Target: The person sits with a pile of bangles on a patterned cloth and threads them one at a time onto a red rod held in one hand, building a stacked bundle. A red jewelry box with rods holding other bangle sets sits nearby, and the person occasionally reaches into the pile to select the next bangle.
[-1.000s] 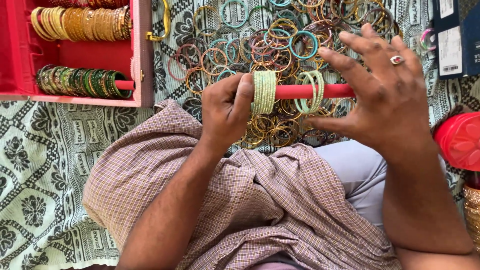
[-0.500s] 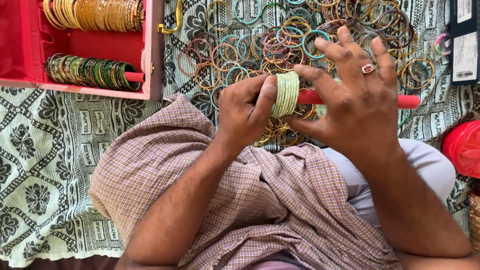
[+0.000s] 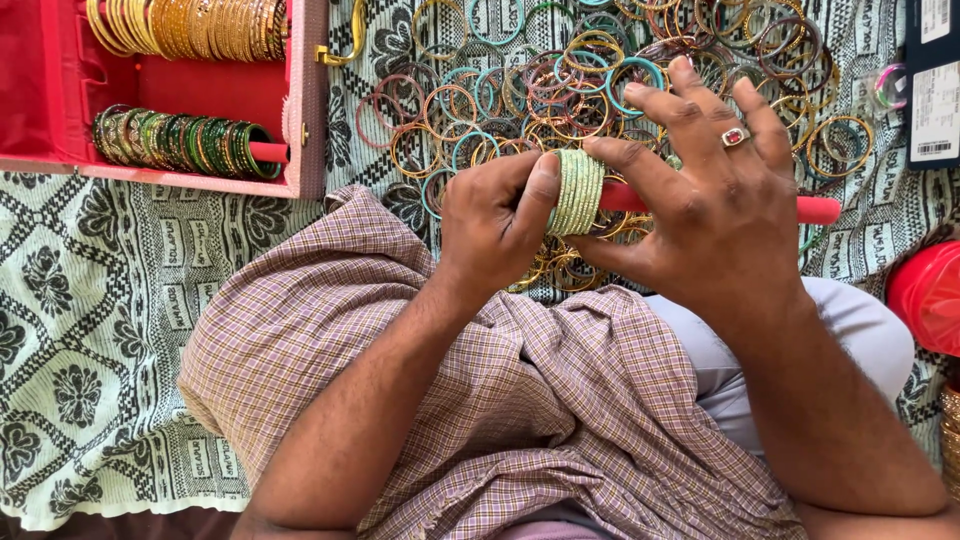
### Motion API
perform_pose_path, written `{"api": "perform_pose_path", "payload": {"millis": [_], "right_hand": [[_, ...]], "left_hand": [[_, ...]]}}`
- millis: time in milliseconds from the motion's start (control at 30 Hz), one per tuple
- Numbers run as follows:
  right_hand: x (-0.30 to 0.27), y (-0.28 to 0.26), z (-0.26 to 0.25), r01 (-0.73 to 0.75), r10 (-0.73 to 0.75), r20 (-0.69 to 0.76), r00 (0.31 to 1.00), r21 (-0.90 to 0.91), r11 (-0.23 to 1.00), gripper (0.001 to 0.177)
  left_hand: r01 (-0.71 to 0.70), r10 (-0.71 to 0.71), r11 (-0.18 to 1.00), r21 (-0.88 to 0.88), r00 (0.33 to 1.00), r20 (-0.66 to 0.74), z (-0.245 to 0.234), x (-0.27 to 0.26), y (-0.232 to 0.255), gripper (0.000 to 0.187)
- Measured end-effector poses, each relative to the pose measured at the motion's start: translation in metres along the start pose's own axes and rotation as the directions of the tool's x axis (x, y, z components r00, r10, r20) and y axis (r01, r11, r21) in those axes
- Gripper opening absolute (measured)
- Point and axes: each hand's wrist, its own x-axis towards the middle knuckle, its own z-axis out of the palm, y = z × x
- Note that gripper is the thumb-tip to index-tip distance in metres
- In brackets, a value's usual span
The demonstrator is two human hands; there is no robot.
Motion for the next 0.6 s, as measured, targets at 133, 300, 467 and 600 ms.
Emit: {"api": "perform_pose_path", "payload": {"millis": [133,300,467,600], "right_hand": [[0.0,0.001,-0.001,-0.024,0.024,0.029,0.999,-0.003,1.0,0.058],[-0.002,0.008,-0.005,-0.043,0.043,0.047,0.998,-0.008,0.999,0.066],[-0.007,0.018,-0.01,-0.066,0.066,0.069,0.995,-0.007,0.998,0.072],[-0.01,0.023,-0.01,-0.053,0.053,0.068,0.996,0.006,0.999,0.072]], "left_hand": [[-0.025,0.025,1.0,0.004,1.0,-0.014,0.0,0.0,-0.002,0.038],[-0.042,0.042,0.999,-0.014,0.999,-0.016,-0.001,0.001,-0.008,0.041],[-0.031,0.03,0.999,-0.023,0.999,-0.025,-0.001,0.001,-0.011,0.043],[-0.037,0.036,0.999,-0.03,0.999,-0.031,-0.001,0.0,-0.011,0.043]]}}
